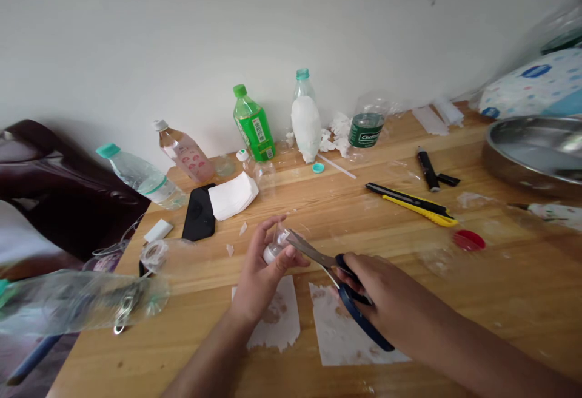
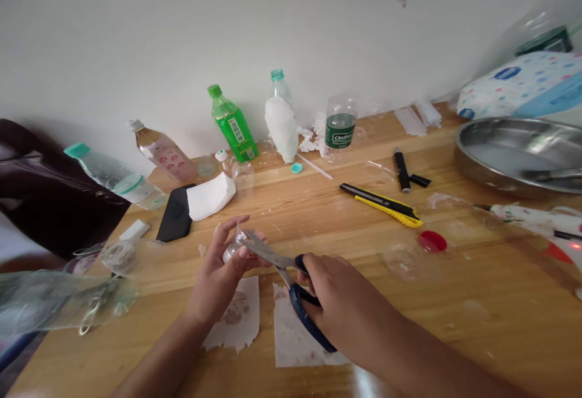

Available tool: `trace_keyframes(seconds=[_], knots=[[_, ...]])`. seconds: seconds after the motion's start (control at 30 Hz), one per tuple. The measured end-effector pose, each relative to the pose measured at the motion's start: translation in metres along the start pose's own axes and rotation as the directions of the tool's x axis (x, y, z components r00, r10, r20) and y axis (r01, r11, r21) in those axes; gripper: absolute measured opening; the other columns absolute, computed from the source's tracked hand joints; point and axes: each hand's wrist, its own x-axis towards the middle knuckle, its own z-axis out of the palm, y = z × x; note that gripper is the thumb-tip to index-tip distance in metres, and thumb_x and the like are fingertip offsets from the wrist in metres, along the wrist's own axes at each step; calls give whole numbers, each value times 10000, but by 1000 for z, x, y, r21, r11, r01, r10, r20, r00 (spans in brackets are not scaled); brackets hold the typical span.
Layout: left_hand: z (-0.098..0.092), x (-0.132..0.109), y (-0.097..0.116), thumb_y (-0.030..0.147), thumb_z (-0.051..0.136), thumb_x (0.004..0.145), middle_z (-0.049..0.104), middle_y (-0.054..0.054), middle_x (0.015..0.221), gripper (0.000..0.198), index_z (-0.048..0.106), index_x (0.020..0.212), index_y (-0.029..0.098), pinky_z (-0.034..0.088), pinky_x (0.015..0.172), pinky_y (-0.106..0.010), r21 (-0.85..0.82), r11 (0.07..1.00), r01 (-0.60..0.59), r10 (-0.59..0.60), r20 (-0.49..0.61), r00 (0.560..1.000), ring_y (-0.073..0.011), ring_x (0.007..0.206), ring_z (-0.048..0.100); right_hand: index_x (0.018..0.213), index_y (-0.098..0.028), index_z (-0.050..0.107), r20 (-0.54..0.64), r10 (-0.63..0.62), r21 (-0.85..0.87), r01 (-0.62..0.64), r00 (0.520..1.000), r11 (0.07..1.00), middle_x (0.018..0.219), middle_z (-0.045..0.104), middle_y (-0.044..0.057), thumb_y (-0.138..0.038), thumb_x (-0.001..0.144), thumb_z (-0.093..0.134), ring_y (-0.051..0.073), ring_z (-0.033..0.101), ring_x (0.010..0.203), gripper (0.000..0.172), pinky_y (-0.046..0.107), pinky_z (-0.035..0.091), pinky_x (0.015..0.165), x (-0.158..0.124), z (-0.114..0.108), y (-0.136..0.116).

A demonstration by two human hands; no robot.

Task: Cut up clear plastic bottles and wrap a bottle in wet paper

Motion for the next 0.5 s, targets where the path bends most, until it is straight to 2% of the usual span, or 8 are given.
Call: trace_keyframes(seconds=[0.13, 0.3, 0.5], knots=[[-2, 1, -2, 401, 689, 884, 679, -53, 1099, 475, 497, 1301, 279, 592, 829, -353, -51, 999, -17, 19, 25, 1000, -186, 948, 679, 897, -216, 481, -35, -79, -29, 78, 996, 997, 881, 613, 36, -290, 942, 529, 214, 581, 848, 99, 331, 398, 745, -1, 3, 6], [-1, 1, 2, 372, 728, 857, 681, -41, 1089, 474, 526, 1275, 279, 591, 853, -352, -25, 998, -55, 55, 9, 998, -169, 955, 660, 914, -211, 456, -37, -128, -73, 125, 991, 990, 910, 605, 48, -258, 928, 546, 224, 576, 871, 103, 336, 400, 745, 0, 3, 11], [1, 0, 3, 375, 686, 893, 682, -48, 1099, 445, 518, 1296, 287, 580, 849, -342, -196, 980, 39, -28, 58, 998, -165, 951, 670, 886, -208, 461, -40, -108, -31, 107, 993, 994, 882, 602, 49, -261, 938, 542, 214, 574, 841, 110, 331, 408, 734, -1, 1, 6]])
